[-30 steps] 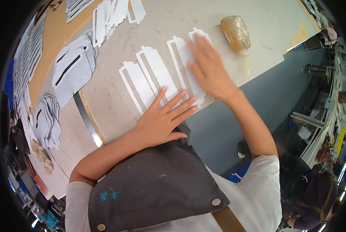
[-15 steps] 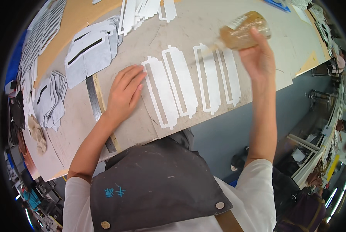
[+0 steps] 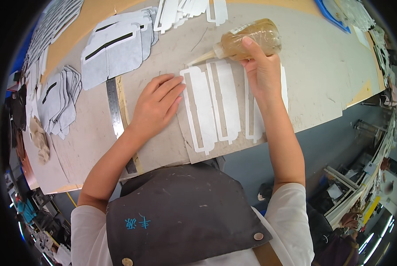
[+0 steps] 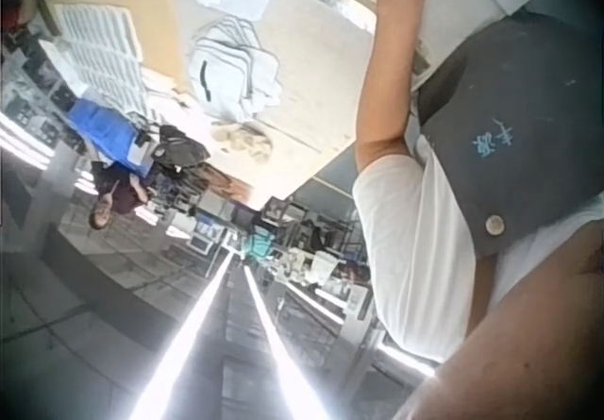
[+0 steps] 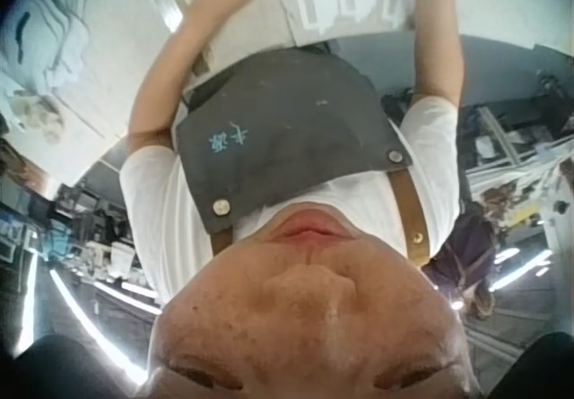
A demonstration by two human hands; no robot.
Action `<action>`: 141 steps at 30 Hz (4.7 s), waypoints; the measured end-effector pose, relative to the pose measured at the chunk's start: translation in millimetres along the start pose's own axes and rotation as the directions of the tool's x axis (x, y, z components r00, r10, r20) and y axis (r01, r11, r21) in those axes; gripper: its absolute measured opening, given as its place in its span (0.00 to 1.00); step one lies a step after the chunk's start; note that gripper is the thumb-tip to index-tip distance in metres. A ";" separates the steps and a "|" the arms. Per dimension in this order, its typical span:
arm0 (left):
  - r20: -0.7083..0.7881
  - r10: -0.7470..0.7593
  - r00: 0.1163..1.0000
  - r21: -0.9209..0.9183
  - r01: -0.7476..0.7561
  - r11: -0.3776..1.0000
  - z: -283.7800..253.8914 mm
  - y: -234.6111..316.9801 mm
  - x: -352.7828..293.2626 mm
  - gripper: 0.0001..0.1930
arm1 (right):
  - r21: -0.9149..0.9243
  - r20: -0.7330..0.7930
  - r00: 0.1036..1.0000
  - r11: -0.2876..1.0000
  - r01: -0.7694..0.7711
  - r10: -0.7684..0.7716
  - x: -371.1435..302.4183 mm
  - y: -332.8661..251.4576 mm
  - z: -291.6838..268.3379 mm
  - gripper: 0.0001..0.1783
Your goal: Assembling components of a leather bag by applying adhesive and aligning reinforcement strips.
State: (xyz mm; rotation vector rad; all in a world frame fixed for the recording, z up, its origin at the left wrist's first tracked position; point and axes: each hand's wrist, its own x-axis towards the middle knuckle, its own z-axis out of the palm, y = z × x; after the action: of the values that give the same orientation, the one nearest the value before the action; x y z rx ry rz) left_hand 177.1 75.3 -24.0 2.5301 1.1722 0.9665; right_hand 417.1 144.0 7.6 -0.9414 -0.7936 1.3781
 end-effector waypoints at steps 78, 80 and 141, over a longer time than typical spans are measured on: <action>0.024 -0.047 0.999 0.010 0.047 0.999 3.2 -4.0 1.1 0.17 | -0.152 -0.064 0.992 0.983 0.101 -0.112 -52.5 -8.9 -11.2 0.22; 0.026 -0.045 0.999 0.007 0.045 0.999 2.9 -3.8 1.6 0.17 | -0.182 -0.055 0.991 0.977 0.107 -0.119 -52.8 -6.3 -11.4 0.21; -0.059 -0.059 0.997 -0.031 0.057 0.998 4.5 -3.4 -1.1 0.13 | -0.293 0.024 0.992 0.947 0.127 -0.126 -34.2 8.0 17.5 0.19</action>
State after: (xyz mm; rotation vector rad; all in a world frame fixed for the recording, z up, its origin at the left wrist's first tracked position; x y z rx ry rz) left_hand 177.3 77.3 -29.4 2.4461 1.2316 1.0437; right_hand 396.0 111.0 10.4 -1.0962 -1.0660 1.1699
